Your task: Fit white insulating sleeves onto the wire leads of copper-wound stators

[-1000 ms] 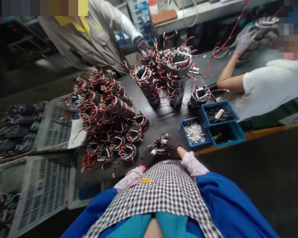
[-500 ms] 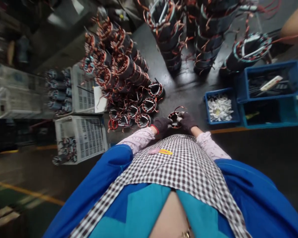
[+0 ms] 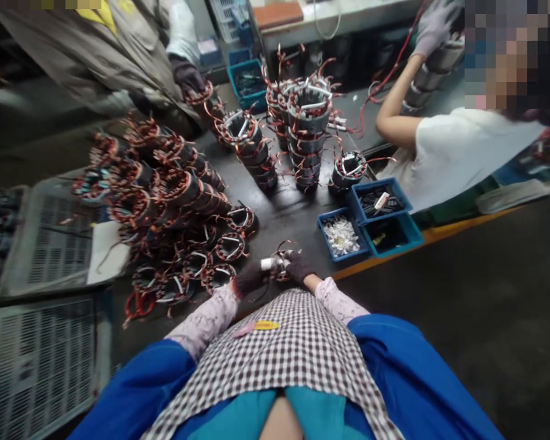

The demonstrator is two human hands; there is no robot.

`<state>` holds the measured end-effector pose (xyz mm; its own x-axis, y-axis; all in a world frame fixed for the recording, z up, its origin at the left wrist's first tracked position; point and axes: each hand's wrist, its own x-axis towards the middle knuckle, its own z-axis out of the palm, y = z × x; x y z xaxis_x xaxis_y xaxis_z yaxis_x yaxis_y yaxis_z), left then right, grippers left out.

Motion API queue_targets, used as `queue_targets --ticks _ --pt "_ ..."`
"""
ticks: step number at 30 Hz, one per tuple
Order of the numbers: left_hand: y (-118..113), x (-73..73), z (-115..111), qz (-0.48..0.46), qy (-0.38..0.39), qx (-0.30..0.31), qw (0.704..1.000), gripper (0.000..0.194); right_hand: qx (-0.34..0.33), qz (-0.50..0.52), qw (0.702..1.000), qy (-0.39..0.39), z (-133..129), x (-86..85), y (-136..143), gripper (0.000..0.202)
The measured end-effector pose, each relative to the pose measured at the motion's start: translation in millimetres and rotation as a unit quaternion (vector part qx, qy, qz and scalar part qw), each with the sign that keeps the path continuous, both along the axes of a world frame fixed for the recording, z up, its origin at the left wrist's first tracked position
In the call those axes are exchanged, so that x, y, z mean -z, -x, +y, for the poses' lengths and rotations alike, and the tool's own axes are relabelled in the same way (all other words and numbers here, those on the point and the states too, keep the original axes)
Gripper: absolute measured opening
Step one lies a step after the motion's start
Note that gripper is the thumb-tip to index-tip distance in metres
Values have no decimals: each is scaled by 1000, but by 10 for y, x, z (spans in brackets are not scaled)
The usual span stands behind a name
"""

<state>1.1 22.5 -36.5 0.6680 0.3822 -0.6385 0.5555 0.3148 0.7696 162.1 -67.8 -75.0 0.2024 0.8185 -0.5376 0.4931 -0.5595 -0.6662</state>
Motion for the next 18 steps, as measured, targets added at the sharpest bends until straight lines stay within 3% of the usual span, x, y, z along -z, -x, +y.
queue_targets --ticks 3,5,10,15,18 --pt "63 36 -101 -52 101 -122 986 32 40 85 995 -23 -65 -84 -35 17" --pt "100 82 -169 -40 121 -152 980 29 56 147 987 -41 -113 -153 -66 14" --pt "99 165 -260 12 115 -125 985 30 106 294 948 -66 -120 -310 -70 12" --pt "-80 132 -343 12 123 -125 985 34 128 257 957 -46 -124 -459 -112 15" --pt "-168 122 -364 -1 33 -149 988 27 147 224 961 -65 -251 -521 -356 22"
